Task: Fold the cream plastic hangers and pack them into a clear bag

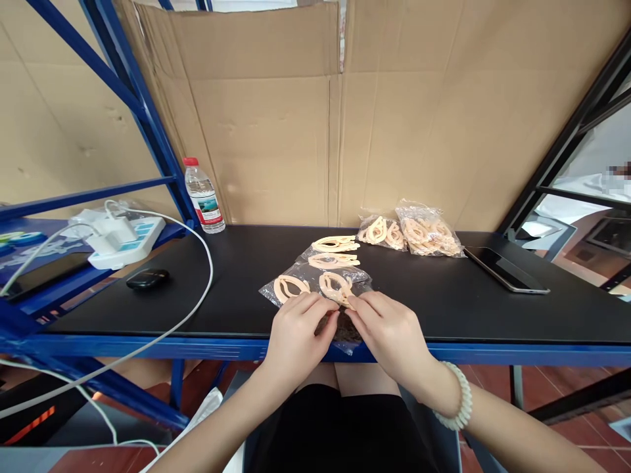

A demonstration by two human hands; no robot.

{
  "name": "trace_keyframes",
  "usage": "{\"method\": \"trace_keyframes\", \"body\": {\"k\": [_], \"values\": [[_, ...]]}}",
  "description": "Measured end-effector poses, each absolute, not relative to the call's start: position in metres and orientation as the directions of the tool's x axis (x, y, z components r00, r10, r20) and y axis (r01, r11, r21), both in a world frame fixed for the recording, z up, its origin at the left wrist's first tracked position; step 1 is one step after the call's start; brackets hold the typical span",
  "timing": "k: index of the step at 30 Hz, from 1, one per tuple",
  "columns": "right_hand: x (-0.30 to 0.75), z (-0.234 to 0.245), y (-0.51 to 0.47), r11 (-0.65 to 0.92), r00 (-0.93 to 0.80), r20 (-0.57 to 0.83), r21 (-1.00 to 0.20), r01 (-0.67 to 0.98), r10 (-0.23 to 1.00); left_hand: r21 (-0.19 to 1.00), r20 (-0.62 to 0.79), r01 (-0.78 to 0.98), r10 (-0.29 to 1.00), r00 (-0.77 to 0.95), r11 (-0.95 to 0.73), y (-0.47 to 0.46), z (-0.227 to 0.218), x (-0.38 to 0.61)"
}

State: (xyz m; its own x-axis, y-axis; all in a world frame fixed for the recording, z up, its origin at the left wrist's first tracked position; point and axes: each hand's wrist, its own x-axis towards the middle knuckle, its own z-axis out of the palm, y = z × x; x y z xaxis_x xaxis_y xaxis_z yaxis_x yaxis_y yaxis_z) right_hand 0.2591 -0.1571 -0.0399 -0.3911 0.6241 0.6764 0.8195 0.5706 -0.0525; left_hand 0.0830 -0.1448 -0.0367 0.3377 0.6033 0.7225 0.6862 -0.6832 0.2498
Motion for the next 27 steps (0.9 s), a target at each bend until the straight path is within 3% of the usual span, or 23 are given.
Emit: {"method": "trace_keyframes", "body": {"k": [2,6,8,11,13,16,18,27], "values": [[0.257,-0.037,-0.155,0.617,-0.409,0.645,-0.124,0.777,0.645,0.314,0.7,0.645,0.629,0.339,-0.697,-0.146,-0.034,0.086],[0.269,-0.031,-0.147,0.626,-0.355,0.561,-0.417,0.659,0.748,0.418,0.643,0.533,0.654,0.398,-0.736,-0.152,-0.025,0.087],[0.283,-0.032,-0.142,0.587,-0.309,0.543,-0.467,0.661,0.781,0.453,0.621,0.488,0.657,0.427,-0.746,-0.152,-0.02,0.081],[0.305,-0.035,-0.134,0.551,-0.283,0.511,-0.51,0.66,0.812,0.431,0.616,0.582,0.696,0.37,-0.69,-0.142,-0.014,0.063],[0.315,-0.036,-0.128,0.535,-0.261,0.503,-0.539,0.65,0.824,0.339,0.59,0.717,0.731,0.342,-0.609,-0.131,-0.015,0.05],[0.317,-0.033,-0.121,0.516,-0.226,0.5,-0.575,0.635,0.836,0.218,0.465,0.857,0.822,0.329,-0.466,-0.117,-0.023,0.042],[0.312,-0.029,-0.118,0.514,-0.234,0.488,-0.586,0.627,0.841,0.189,0.424,0.868,0.835,0.349,-0.459,-0.115,-0.028,0.045],[0.32,-0.023,-0.116,0.409,-0.222,0.428,-0.415,0.813,0.876,0.376,0.426,0.766,0.832,0.356,-0.521,-0.139,-0.026,0.063]]}}
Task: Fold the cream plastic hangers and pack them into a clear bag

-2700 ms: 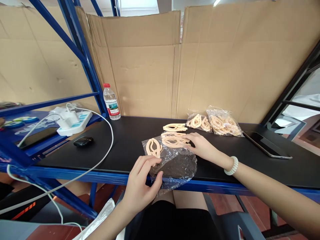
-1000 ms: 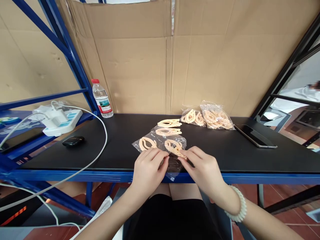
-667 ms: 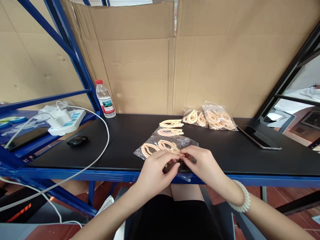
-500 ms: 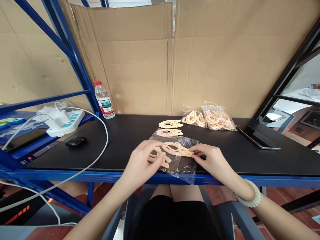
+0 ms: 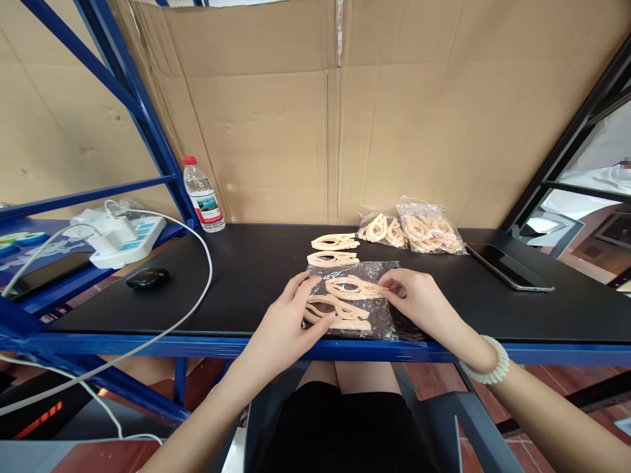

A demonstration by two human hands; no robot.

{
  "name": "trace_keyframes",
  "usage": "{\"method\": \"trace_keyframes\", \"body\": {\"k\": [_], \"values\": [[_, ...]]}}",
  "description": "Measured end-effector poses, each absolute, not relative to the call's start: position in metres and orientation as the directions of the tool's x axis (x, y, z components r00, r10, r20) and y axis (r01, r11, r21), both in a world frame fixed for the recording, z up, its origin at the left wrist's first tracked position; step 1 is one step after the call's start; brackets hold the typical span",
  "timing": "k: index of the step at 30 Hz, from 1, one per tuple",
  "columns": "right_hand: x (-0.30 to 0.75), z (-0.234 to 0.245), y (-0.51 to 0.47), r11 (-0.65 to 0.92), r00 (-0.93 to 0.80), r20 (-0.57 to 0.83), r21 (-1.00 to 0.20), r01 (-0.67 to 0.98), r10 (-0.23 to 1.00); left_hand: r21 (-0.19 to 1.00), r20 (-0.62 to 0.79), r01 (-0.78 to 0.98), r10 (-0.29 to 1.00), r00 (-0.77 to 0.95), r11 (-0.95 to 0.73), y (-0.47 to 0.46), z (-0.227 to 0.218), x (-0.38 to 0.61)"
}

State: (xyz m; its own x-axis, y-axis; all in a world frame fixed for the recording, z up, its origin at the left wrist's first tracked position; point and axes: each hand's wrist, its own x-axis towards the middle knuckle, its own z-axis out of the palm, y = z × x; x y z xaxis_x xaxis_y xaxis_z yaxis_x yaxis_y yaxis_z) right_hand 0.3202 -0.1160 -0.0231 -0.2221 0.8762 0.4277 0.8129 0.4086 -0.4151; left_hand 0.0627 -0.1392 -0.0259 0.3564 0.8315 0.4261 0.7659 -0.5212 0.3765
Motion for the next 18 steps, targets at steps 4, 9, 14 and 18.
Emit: {"method": "trace_keyframes", "body": {"k": [4,9,14,18], "values": [[0.33,-0.024,-0.114,0.309,-0.157,0.432,-0.307,0.9,0.888,0.469,0.43,0.704,0.834,0.346,-0.534,-0.137,-0.029,0.056],[0.332,-0.02,-0.1,0.353,-0.211,0.369,-0.376,0.857,0.905,0.505,0.313,0.697,0.861,0.402,-0.509,-0.133,-0.024,0.056],[0.332,-0.016,-0.084,0.404,-0.279,0.329,-0.419,0.813,0.902,0.525,0.253,0.696,0.87,0.422,-0.49,-0.135,-0.02,0.059],[0.333,-0.016,-0.081,0.442,-0.327,0.318,-0.429,0.787,0.89,0.524,0.245,0.693,0.867,0.433,-0.495,-0.135,-0.021,0.058]]}}
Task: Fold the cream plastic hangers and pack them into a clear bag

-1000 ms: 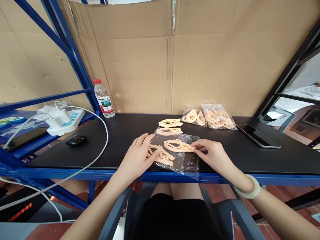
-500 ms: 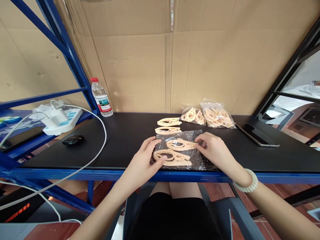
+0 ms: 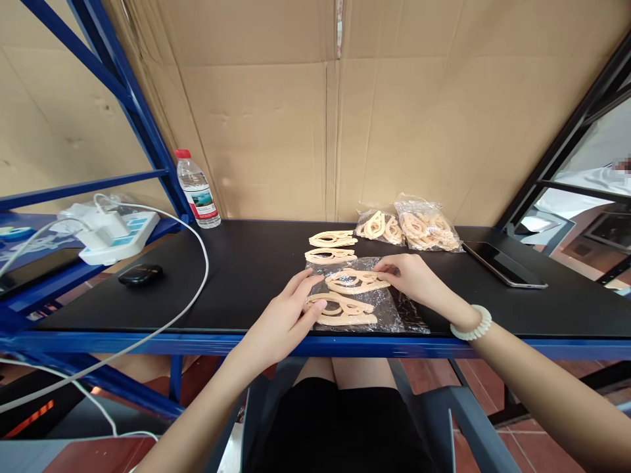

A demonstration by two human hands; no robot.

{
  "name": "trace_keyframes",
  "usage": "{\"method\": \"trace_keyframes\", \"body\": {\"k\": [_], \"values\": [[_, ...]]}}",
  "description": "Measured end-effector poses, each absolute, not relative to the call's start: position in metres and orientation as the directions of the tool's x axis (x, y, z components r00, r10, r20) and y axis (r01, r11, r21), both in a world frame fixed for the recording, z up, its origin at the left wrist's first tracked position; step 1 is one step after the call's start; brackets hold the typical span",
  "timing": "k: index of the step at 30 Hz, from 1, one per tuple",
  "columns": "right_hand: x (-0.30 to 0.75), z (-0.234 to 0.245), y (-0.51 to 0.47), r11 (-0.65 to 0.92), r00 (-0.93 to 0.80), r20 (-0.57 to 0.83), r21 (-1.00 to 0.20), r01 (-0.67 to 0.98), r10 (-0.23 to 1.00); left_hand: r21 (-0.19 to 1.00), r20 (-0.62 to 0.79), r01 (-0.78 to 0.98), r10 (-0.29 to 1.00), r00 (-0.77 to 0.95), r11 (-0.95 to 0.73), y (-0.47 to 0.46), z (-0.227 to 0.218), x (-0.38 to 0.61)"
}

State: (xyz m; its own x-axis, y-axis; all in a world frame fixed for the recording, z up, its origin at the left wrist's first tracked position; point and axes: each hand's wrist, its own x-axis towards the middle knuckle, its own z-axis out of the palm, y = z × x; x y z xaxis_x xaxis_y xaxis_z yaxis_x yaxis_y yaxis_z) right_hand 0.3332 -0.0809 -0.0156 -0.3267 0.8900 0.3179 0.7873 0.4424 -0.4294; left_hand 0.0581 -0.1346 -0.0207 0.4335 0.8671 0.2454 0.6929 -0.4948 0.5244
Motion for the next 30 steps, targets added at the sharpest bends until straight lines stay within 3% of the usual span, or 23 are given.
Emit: {"method": "trace_keyframes", "body": {"k": [4,9,12,18,25,30], "values": [[0.341,-0.014,-0.088,0.516,-0.415,0.315,-0.395,0.76,0.853,0.524,0.241,0.696,0.869,0.431,-0.491,-0.134,-0.021,0.058],[0.353,-0.012,-0.096,0.671,-0.609,0.286,-0.25,0.698,0.74,0.518,0.237,0.698,0.867,0.439,-0.495,-0.134,-0.021,0.058],[0.355,-0.016,-0.095,0.677,-0.604,0.317,-0.225,0.701,0.731,0.516,0.246,0.691,0.861,0.445,-0.505,-0.133,-0.022,0.057],[0.353,-0.022,-0.089,0.648,-0.53,0.381,-0.338,0.682,0.758,0.524,0.272,0.686,0.863,0.426,-0.505,-0.133,-0.023,0.055],[0.352,-0.017,-0.098,0.788,-0.698,0.388,-0.146,0.598,0.602,0.521,0.298,0.675,0.853,0.429,-0.522,-0.133,-0.024,0.054],[0.353,-0.016,-0.097,0.798,-0.72,0.366,-0.131,0.588,0.59,0.519,0.298,0.677,0.852,0.429,-0.522,-0.133,-0.023,0.055]]}}
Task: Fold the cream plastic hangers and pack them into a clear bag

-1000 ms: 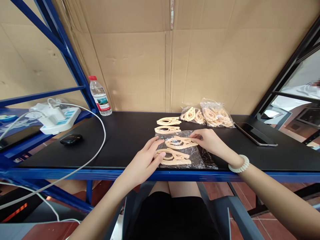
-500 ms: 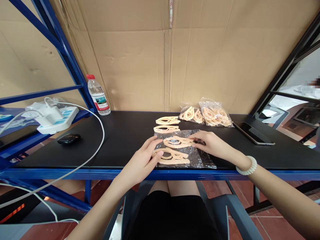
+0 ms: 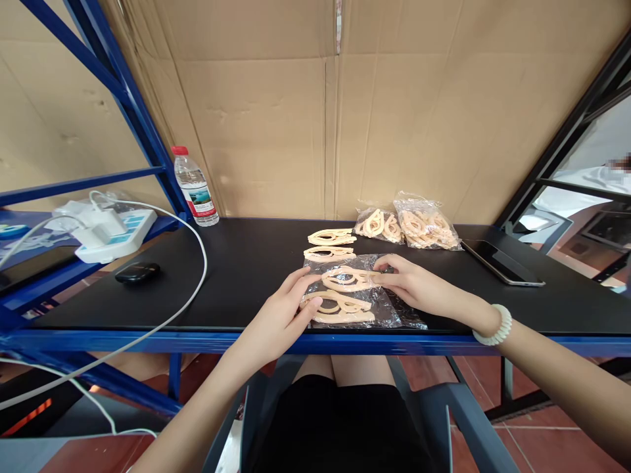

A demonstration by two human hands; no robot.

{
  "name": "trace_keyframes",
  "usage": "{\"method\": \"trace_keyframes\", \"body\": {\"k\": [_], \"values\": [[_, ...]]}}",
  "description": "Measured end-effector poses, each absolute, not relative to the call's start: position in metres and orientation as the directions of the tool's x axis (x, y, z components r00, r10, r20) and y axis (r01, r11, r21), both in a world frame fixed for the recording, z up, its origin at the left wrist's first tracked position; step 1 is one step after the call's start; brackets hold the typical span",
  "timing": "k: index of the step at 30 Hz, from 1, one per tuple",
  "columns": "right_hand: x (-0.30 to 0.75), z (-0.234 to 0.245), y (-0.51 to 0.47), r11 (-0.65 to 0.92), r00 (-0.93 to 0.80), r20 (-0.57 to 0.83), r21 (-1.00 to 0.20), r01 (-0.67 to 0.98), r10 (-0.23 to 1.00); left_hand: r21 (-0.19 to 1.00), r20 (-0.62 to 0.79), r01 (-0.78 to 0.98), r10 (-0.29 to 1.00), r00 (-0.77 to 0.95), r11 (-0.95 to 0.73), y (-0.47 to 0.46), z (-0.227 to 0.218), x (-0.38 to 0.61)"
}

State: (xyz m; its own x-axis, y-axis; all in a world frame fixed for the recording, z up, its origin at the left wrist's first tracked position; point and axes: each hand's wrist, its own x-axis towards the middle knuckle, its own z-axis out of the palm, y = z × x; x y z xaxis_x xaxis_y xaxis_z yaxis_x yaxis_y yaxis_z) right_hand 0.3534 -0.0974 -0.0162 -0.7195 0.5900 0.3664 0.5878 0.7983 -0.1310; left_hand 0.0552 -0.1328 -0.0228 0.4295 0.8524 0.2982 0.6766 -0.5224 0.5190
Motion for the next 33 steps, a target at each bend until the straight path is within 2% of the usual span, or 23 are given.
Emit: {"method": "trace_keyframes", "body": {"k": [6,9,15,19,22,26,30,33], "values": [[0.351,-0.017,-0.096,0.772,-0.698,0.331,-0.237,0.59,0.635,0.527,0.3,0.666,0.849,0.435,-0.528,-0.133,-0.022,0.055],[0.344,-0.018,-0.096,0.767,-0.68,0.354,-0.27,0.583,0.642,0.573,0.314,0.639,0.857,0.407,-0.514,-0.131,-0.024,0.053],[0.323,-0.024,-0.09,0.784,-0.664,0.437,-0.192,0.59,0.607,0.697,0.278,0.536,0.869,0.409,-0.475,-0.122,-0.024,0.045],[0.313,-0.026,-0.083,0.779,-0.67,0.429,-0.151,0.608,0.606,0.734,0.246,0.511,0.877,0.414,-0.447,-0.121,-0.023,0.042],[0.311,-0.029,-0.08,0.789,-0.686,0.406,-0.178,0.588,0.603,0.645,0.283,0.581,0.862,0.421,-0.496,-0.12,-0.021,0.039],[0.314,-0.033,-0.078,0.758,-0.606,0.461,-0.315,0.571,0.648,0.484,0.285,0.703,0.853,0.437,-0.522,-0.113,-0.013,0.031],[0.315,-0.031,-0.076,0.712,-0.547,0.457,-0.409,0.571,0.701,0.404,0.236,0.67,0.778,0.582,-0.623,-0.098,-0.002,0.026],[0.313,-0.031,-0.072,0.697,-0.527,0.458,-0.436,0.569,0.716,0.334,0.128,0.63,0.696,0.707,-0.701,-0.089,-0.001,0.025]]}}
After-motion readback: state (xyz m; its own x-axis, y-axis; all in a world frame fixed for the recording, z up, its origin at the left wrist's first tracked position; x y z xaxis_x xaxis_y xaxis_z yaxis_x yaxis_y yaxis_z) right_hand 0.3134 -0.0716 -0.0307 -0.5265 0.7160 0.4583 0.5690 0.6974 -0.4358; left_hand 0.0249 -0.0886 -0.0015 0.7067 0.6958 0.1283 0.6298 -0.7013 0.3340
